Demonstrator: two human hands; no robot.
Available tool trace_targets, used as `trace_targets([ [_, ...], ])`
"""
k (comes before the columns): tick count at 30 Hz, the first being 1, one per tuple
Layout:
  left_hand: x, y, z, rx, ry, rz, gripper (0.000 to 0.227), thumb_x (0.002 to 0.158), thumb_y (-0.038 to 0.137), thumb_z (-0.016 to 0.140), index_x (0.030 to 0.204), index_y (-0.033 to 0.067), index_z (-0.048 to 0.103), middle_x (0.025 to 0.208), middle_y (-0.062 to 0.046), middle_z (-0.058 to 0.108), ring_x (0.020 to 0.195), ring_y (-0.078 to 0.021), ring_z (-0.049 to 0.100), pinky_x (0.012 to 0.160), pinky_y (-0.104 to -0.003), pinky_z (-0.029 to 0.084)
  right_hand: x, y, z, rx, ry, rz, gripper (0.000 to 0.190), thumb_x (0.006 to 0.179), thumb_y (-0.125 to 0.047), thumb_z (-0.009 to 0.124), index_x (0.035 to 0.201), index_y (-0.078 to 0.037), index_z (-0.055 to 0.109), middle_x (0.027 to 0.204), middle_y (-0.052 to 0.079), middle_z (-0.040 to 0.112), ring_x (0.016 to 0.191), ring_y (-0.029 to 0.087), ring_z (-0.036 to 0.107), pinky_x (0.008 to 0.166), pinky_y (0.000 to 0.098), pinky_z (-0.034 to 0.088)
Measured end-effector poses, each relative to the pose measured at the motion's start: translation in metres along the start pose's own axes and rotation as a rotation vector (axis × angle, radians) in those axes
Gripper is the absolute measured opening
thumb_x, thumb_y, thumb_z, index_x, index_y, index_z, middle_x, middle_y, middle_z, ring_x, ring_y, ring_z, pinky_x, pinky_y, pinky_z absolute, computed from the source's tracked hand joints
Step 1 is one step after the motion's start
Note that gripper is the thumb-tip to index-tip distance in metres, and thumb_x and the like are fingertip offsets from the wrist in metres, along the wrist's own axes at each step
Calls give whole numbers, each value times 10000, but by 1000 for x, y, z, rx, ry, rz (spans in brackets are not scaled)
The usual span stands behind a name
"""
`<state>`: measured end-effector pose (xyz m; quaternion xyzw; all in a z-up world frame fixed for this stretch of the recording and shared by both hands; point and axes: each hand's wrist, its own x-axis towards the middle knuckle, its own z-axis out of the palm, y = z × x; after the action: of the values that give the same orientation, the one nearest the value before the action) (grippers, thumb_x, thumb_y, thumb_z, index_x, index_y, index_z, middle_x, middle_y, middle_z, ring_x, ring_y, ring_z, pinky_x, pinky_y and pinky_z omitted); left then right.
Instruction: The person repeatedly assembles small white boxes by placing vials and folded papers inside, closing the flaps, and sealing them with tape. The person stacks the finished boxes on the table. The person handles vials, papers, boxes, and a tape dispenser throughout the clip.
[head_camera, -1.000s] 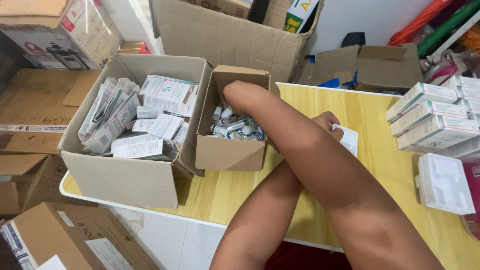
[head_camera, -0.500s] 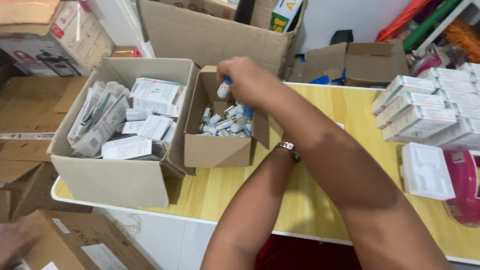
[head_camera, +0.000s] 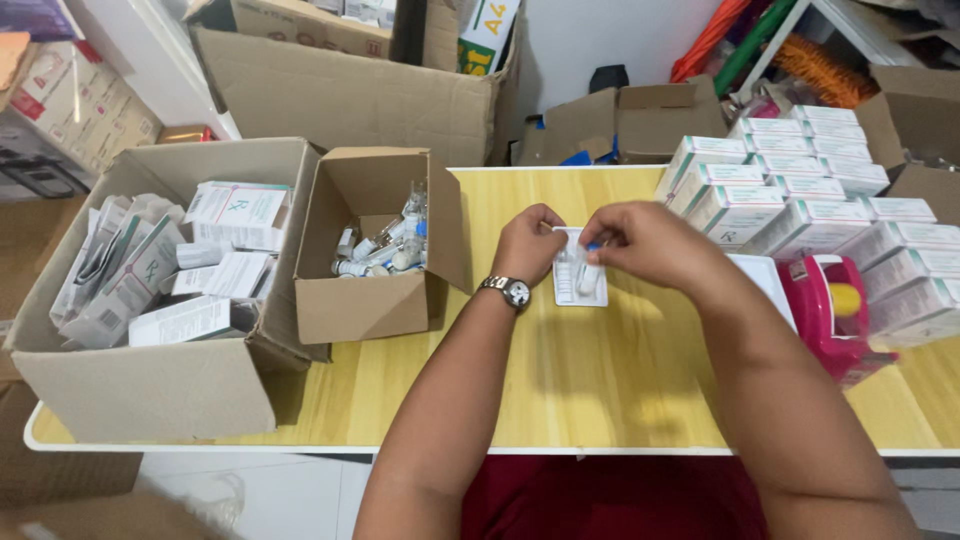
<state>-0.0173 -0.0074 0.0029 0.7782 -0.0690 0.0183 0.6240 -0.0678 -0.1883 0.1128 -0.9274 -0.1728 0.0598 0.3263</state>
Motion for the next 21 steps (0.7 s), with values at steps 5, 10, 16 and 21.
trace_targets([
  [5,4,-4,1,-199,-61,-63,97,803,43,677,896,17,663,665,-38,639,549,-115,582,482,-286,452,3,18,18,81,-15,67,216,810,-80,789,1024,-49,770,869,72,792,783,129,721,732,304,558],
  [10,14,-17,5,-304,-110,-73,138,799,-1,699,929,-3,653,720,-42,634,563,-108,594,485,-281,492,7,25,23,-7,31,122,234,792,-98,811,1024,-71,798,856,101,760,758,188,709,701,334,547],
  [16,19,-26,4,-234,-121,-58,123,818,6,696,933,-5,654,748,-52,669,584,-120,627,507,-278,513,8,21,32,-31,55,86,198,778,-91,797,971,-46,779,817,100,764,733,195,733,701,333,566],
  [21,16,-22,4,-182,-106,-48,140,810,13,705,941,-8,659,758,-56,675,610,-121,635,529,-280,523,8,20,31,-67,52,75,194,756,-88,809,940,-36,774,806,111,757,724,210,727,692,342,566],
])
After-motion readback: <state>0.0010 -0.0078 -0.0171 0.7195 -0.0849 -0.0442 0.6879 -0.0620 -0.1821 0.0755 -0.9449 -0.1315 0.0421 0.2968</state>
